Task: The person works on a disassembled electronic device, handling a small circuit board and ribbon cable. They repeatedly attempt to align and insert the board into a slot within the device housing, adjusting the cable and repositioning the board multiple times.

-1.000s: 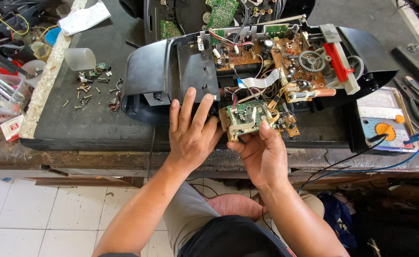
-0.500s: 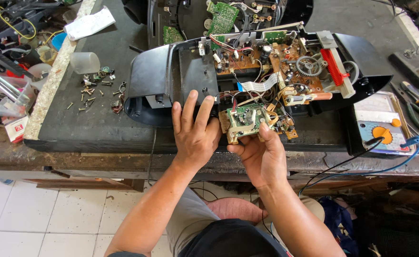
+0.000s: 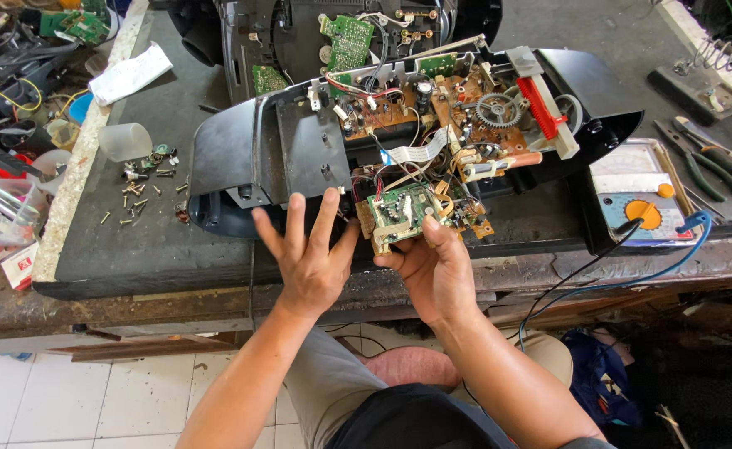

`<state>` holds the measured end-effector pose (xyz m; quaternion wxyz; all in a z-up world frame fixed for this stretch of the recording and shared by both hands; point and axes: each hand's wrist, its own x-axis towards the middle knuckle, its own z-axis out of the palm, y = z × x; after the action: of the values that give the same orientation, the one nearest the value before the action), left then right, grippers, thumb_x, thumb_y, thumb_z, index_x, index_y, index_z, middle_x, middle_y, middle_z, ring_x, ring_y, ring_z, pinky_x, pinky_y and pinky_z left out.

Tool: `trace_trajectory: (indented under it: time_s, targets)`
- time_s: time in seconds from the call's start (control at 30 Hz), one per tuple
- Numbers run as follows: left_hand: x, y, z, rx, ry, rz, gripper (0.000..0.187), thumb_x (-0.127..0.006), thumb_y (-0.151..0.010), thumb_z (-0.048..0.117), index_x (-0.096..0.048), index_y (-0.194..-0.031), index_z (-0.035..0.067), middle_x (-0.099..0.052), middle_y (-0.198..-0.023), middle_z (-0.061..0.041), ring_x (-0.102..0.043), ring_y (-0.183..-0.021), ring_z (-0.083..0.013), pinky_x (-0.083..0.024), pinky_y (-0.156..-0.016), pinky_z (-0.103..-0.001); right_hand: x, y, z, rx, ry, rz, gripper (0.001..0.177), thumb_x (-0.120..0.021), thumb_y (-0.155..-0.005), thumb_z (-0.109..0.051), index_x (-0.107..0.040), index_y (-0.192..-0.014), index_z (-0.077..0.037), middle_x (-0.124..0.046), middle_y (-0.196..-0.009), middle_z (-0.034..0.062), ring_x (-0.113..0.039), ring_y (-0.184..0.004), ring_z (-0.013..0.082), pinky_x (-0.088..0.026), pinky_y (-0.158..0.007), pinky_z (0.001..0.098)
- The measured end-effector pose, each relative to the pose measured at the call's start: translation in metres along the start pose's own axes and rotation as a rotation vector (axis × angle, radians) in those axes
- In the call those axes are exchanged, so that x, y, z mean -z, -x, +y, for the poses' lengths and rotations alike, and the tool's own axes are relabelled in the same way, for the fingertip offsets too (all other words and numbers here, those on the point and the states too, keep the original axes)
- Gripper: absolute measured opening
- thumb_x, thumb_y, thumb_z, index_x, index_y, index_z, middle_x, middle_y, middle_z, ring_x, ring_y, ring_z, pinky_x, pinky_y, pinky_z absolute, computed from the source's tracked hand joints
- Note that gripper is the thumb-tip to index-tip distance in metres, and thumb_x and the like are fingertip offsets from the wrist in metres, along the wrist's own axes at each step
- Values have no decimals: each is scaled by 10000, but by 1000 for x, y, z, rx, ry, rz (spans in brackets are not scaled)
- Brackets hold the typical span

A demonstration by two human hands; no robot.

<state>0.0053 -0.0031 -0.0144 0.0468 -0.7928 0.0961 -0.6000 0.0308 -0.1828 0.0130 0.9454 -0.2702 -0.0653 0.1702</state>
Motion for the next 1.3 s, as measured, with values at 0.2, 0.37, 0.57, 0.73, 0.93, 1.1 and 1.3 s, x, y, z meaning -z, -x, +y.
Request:
trace_trajectory:
  time_s: [0.2, 0.37, 0.57, 0.73, 0.93, 1.1, 1.3]
  targets:
    - [26, -1, 28, 141, -23, -165, 252, -659, -950, 196, -757, -1182, 201, -598, -1121, -52, -521, -1024, -258, -399, -960, -501, 5, -1, 0, -16, 5, -27, 270, -624, -977, -229, -716, -1042, 17, -741, -964, 195, -775, -869, 342, -709, -753, 531]
    - [25, -2, 31, 163, -6, -216, 351, -635, -935, 193, -725, -1269, 134, -559, -1150, -91, -484, -1071, -281, -363, -994, -518, -3, 0, -2, -30, 18, -39, 278, -623, -974, -248, -709, -1050, 5, -742, -976, 194, -774, -875, 347, -706, -752, 535]
    - [27, -7, 46, 163, -27, -270, 376, -596, -960, 207, -692, -1296, 66, -567, -1288, -167, -506, -1219, -326, -322, -1065, -552, 3, -2, -1, 12, -34, -47, 274, -622, -989, -204, -728, -1034, 45, -753, -958, 228, -776, -862, 364, -703, -734, 522]
    - [25, -9, 54, 227, 51, -271, 445, -515, -1040, 316, -654, -1326, 4, -574, -1312, -179, -521, -1227, -314, -298, -1082, -526, -1, 1, -6, 20, -61, -20, 253, -640, -989, -160, -743, -1011, 70, -751, -918, 269, -772, -826, 393, -705, -720, 521]
    - [18, -10, 50, 356, 29, -186, 400, -636, -1000, 319, -654, -1292, 46, -563, -1229, -113, -535, -1126, -290, -328, -1032, -495, -4, 1, -7, -10, -49, -55, 256, -630, -994, -147, -737, -1051, 78, -749, -970, 285, -768, -866, 402, -705, -716, 524]
    - [9, -10, 38, 381, 20, -117, 315, -802, -829, 254, -746, -1112, 130, -557, -1081, -52, -550, -1034, -293, -365, -968, -533, 31, -9, 5, -50, 1, -55, 308, -638, -973, -248, -716, -1094, 24, -758, -1041, 228, -772, -913, 373, -703, -737, 521]
    - [-2, -13, 32, 418, 63, 9, 100, -776, -782, 71, -713, -802, 146, -513, -842, 5, -587, -928, -258, -407, -948, -500, 26, -6, 2, -60, -7, -34, 313, -645, -972, -292, -685, -1096, -8, -739, -976, 162, -774, -872, 319, -702, -782, 494]
